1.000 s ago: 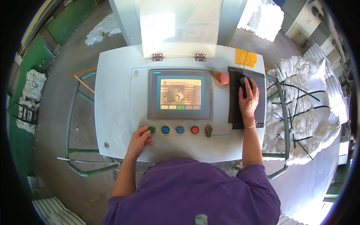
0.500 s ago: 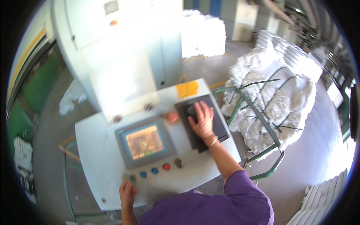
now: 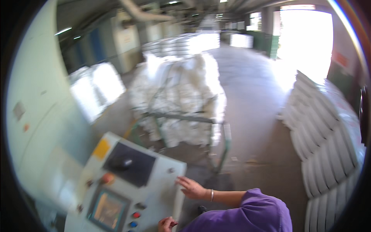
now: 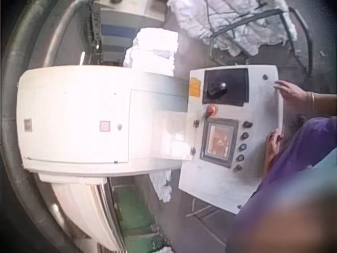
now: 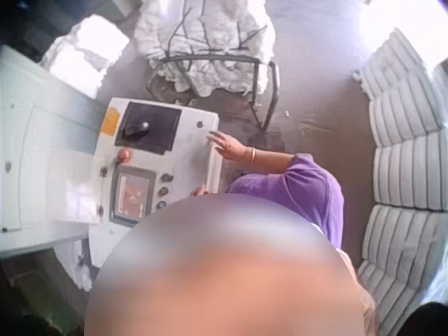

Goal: The person operates a control panel with a mouse and buttons, then walks to a large cotton bale and pulls apart sections of the fluffy material by hand. The person returns to the control panel and later moves a metal rolling ladder across the factory floor.

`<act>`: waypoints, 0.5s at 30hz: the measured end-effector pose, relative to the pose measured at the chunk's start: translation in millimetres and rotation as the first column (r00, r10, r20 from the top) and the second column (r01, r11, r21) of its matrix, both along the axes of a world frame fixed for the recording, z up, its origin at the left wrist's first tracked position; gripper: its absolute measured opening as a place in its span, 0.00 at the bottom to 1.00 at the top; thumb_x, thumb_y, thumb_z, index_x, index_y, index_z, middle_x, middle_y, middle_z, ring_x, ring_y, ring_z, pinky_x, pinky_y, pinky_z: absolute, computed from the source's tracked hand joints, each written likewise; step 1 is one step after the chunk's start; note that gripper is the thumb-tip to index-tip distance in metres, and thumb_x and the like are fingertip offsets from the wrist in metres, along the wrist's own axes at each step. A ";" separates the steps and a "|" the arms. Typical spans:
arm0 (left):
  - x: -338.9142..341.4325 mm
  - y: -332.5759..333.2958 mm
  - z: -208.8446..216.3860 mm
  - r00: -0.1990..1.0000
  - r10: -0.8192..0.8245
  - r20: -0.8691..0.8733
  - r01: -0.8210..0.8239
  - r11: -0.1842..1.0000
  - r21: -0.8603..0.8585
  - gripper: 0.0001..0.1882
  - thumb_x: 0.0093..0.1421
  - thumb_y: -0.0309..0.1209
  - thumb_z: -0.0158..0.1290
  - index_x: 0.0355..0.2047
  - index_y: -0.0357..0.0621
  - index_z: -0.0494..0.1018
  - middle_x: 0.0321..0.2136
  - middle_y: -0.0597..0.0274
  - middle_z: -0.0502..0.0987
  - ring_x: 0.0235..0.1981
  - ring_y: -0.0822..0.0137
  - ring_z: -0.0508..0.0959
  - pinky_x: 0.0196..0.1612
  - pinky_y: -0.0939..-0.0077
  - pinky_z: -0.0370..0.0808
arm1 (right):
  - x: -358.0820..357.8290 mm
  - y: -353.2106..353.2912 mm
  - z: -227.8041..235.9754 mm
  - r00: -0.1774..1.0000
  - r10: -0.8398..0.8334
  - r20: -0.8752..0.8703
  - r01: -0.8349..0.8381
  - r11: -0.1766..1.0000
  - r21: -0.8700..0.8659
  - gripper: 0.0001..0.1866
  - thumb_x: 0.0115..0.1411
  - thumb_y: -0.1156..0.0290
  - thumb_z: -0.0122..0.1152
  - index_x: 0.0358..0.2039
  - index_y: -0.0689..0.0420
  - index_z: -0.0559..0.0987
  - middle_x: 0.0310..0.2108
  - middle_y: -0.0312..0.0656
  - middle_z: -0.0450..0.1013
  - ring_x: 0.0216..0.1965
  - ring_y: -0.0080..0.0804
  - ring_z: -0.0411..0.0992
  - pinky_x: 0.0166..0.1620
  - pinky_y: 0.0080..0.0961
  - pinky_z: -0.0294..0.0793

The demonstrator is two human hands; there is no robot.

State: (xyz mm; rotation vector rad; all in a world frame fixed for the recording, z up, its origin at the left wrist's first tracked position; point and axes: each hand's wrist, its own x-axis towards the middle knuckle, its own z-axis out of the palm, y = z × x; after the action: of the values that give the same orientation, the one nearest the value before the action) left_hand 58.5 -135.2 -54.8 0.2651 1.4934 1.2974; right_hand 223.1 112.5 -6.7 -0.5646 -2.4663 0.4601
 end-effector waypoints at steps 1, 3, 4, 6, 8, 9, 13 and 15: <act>11.8 20.8 -5.4 0.987 -0.159 0.007 0.160 0.987 -0.028 0.13 0.61 0.40 0.55 0.34 0.42 0.76 0.28 0.63 0.75 0.32 0.71 0.75 0.37 0.75 0.75 | 37.8 -1.3 -11.4 1.000 -0.012 -0.003 0.012 1.000 -0.001 0.30 0.55 0.75 0.56 0.59 0.57 0.63 0.58 0.49 0.60 0.56 0.48 0.64 0.52 0.36 0.71; 39.8 67.8 -14.0 0.895 -0.439 -0.079 0.443 0.896 0.033 0.16 0.59 0.39 0.58 0.39 0.40 0.73 0.29 0.63 0.75 0.32 0.71 0.75 0.39 0.73 0.76 | 115.4 -1.6 -31.9 0.971 -0.028 0.238 0.090 0.963 -0.254 0.27 0.56 0.72 0.52 0.58 0.57 0.64 0.54 0.51 0.64 0.50 0.50 0.70 0.50 0.40 0.73; 58.4 91.9 -17.6 0.849 -0.518 -0.101 0.527 0.846 0.084 0.14 0.59 0.39 0.57 0.36 0.40 0.73 0.27 0.64 0.74 0.30 0.73 0.74 0.37 0.74 0.75 | 157.6 -3.2 -41.5 0.924 0.024 0.381 0.115 0.934 -0.338 0.26 0.57 0.69 0.52 0.57 0.57 0.65 0.53 0.51 0.66 0.47 0.49 0.71 0.47 0.40 0.74; 94.3 133.9 -20.3 0.781 -0.607 -0.148 0.624 0.766 0.153 0.12 0.60 0.38 0.56 0.30 0.41 0.73 0.23 0.66 0.73 0.26 0.75 0.73 0.32 0.76 0.72 | 236.3 -0.4 -61.9 0.781 0.007 0.624 0.278 0.891 -0.359 0.23 0.58 0.63 0.52 0.53 0.58 0.69 0.43 0.51 0.72 0.43 0.49 0.73 0.41 0.42 0.75; 130.3 180.4 -16.6 0.723 -0.656 -0.216 0.690 0.696 0.199 0.13 0.61 0.37 0.55 0.24 0.41 0.73 0.20 0.68 0.72 0.22 0.77 0.71 0.27 0.78 0.69 | 316.2 2.6 -80.2 0.685 -0.067 0.725 0.456 0.816 -0.356 0.21 0.57 0.61 0.53 0.48 0.59 0.73 0.35 0.50 0.75 0.40 0.50 0.74 0.40 0.43 0.74; 150.5 203.1 -14.0 0.707 -0.655 -0.268 0.707 0.647 0.286 0.15 0.61 0.37 0.54 0.21 0.42 0.73 0.18 0.69 0.71 0.20 0.78 0.70 0.24 0.79 0.68 | 354.8 1.8 -88.4 0.733 -0.120 0.670 0.488 0.778 -0.395 0.17 0.56 0.61 0.53 0.41 0.59 0.75 0.35 0.51 0.75 0.39 0.51 0.74 0.39 0.44 0.74; 245.8 299.0 -7.5 0.606 -0.714 -0.350 0.789 0.596 0.150 0.18 0.60 0.38 0.56 0.17 0.42 0.74 0.15 0.73 0.70 0.19 0.82 0.66 0.23 0.83 0.63 | 478.5 22.1 -108.8 0.658 -0.222 0.719 0.655 0.640 -0.402 0.15 0.55 0.60 0.55 0.36 0.59 0.78 0.38 0.53 0.76 0.41 0.51 0.75 0.41 0.43 0.74; 298.4 337.8 -7.3 0.540 -0.739 -0.404 0.824 0.561 0.076 0.17 0.60 0.38 0.57 0.18 0.42 0.74 0.15 0.76 0.69 0.19 0.83 0.64 0.22 0.83 0.61 | 520.5 41.3 -109.6 0.603 -0.198 0.773 0.691 0.615 -0.381 0.17 0.55 0.59 0.56 0.37 0.60 0.78 0.38 0.53 0.76 0.41 0.51 0.75 0.43 0.43 0.74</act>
State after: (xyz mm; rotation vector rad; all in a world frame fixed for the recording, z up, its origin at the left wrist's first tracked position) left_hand 356.8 202.6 -62.1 1.2540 1.1931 0.6802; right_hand 743.6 153.8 -116.3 -1.9786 -2.5352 1.0575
